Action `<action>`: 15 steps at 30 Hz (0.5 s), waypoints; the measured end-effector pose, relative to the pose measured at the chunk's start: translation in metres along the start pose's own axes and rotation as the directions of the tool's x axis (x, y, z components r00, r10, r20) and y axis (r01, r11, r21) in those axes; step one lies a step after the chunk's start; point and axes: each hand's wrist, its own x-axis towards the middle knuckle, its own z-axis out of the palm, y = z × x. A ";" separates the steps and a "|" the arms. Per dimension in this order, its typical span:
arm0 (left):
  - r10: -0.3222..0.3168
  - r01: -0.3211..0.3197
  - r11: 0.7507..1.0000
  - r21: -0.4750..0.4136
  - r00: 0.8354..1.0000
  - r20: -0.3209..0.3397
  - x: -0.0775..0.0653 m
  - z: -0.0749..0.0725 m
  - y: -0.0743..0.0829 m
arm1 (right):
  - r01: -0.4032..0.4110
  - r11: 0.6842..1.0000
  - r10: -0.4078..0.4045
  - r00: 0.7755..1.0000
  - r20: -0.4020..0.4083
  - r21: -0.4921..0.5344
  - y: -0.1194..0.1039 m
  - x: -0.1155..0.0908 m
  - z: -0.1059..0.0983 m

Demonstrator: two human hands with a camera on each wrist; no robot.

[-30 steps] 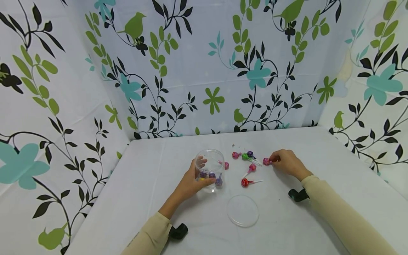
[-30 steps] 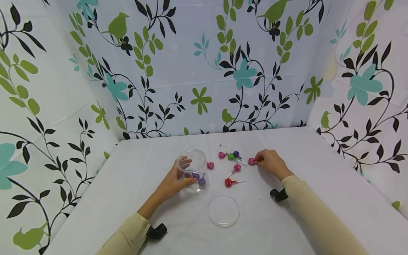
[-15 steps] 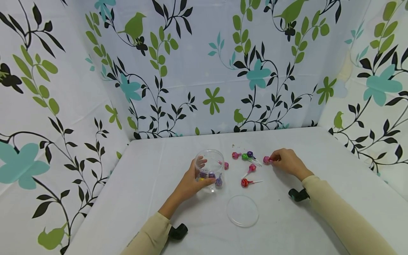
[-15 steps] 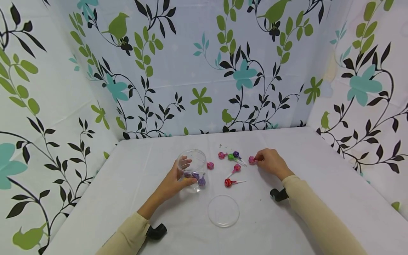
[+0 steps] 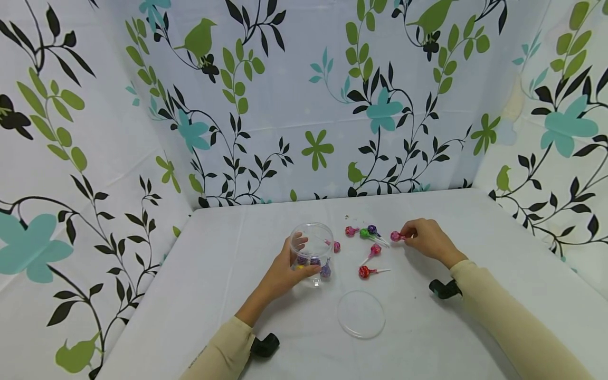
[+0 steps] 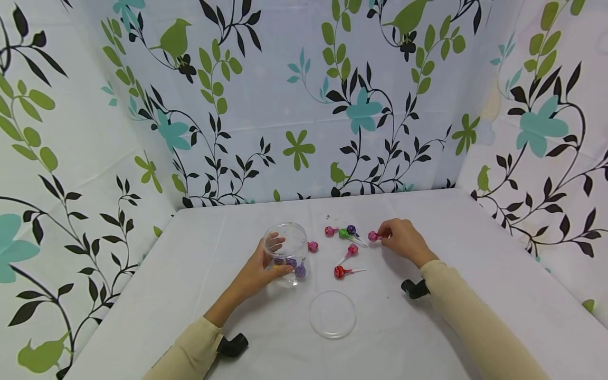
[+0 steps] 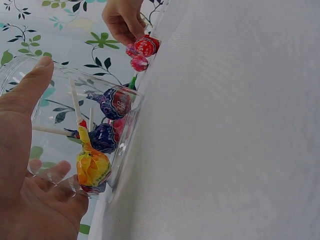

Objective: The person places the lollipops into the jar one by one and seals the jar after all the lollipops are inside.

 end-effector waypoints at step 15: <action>0.005 -0.005 1.000 -0.011 1.000 0.006 0.000 0.000 0.000 | 0.049 0.999 -0.048 0.998 -0.032 0.011 -0.015 -0.002 -0.004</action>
